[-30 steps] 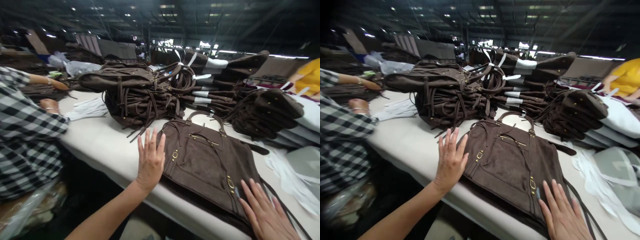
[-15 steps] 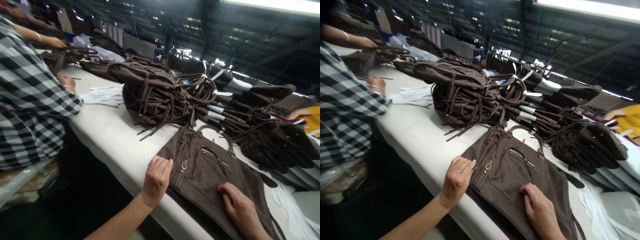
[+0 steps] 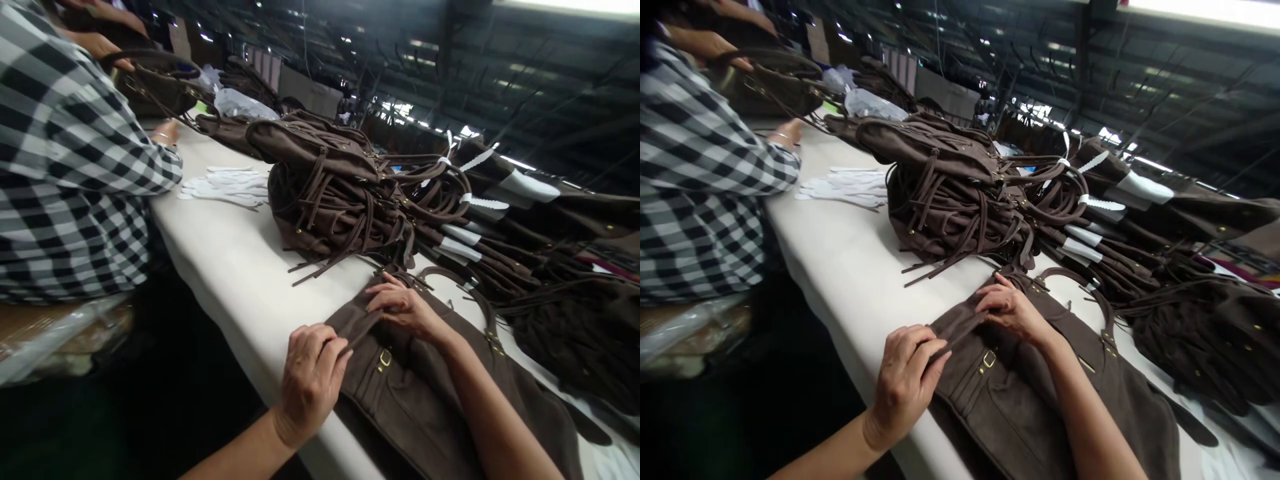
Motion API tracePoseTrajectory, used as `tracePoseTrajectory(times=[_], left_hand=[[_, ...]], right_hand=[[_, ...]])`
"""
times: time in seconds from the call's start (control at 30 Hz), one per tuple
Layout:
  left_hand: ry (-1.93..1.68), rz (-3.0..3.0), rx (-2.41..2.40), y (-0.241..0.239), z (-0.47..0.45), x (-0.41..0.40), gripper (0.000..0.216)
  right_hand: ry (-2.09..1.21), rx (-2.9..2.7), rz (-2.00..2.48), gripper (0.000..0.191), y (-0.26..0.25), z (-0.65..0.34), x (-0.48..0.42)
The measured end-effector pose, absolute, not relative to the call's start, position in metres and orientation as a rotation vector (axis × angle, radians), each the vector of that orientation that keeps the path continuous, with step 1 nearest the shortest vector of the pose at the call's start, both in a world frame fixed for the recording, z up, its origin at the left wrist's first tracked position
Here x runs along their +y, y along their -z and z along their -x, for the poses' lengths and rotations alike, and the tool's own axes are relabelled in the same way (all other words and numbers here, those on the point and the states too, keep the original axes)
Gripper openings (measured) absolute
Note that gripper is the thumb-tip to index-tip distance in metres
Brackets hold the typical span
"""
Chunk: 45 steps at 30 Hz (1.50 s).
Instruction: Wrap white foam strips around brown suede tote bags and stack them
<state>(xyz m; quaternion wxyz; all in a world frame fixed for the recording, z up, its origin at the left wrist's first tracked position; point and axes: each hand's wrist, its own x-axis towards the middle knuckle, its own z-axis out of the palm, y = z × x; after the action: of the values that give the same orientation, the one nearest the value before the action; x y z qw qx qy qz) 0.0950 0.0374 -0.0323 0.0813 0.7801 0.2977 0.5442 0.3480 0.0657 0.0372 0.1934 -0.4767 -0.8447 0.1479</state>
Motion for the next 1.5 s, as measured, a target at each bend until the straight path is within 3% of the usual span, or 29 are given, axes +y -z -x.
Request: tracePoseTrajectory(times=[0.17, 0.37, 0.57, 0.73, 0.87, 1.07, 1.27, 1.5], left_hand=[[-1.559, -2.337, 0.917, 0.030, -0.091, 0.042, 0.010], [-1.137, -1.861, 1.122, 0.029, -0.088, 0.059, 0.039], [-0.975, -1.931, 1.174, 0.023, -0.084, 0.063, 0.036], [-0.864, -1.964, 1.216, 0.027, -0.082, 0.076, 0.044], [-0.807, -1.933, 1.236, 0.032, -0.083, 0.088, 0.043], [-0.904, -1.838, 1.213, 0.028, -0.082, 0.082, 0.048], [-0.941, -1.812, 1.184, 0.025, -0.079, 0.071, 0.040], [-1.071, -1.815, 1.145, 0.044, -0.076, 0.071, 0.031]], right_hand=[[-0.474, -2.307, 1.328, 0.030, -0.044, -0.349, 0.052], [-0.408, -2.212, 1.426, 0.051, -0.018, -0.338, 0.070], [-0.015, -2.268, 1.380, 0.051, -0.002, -0.328, 0.085], [0.241, -2.293, 1.646, 0.056, 0.017, -0.312, 0.115], [0.367, -2.224, 1.725, 0.047, 0.025, -0.310, 0.131], [0.811, -1.717, 1.889, 0.024, 0.019, -0.315, 0.119], [0.387, -1.339, 2.047, 0.024, 0.023, -0.317, 0.112], [0.195, -1.594, 1.901, 0.025, 0.038, -0.317, 0.085]])
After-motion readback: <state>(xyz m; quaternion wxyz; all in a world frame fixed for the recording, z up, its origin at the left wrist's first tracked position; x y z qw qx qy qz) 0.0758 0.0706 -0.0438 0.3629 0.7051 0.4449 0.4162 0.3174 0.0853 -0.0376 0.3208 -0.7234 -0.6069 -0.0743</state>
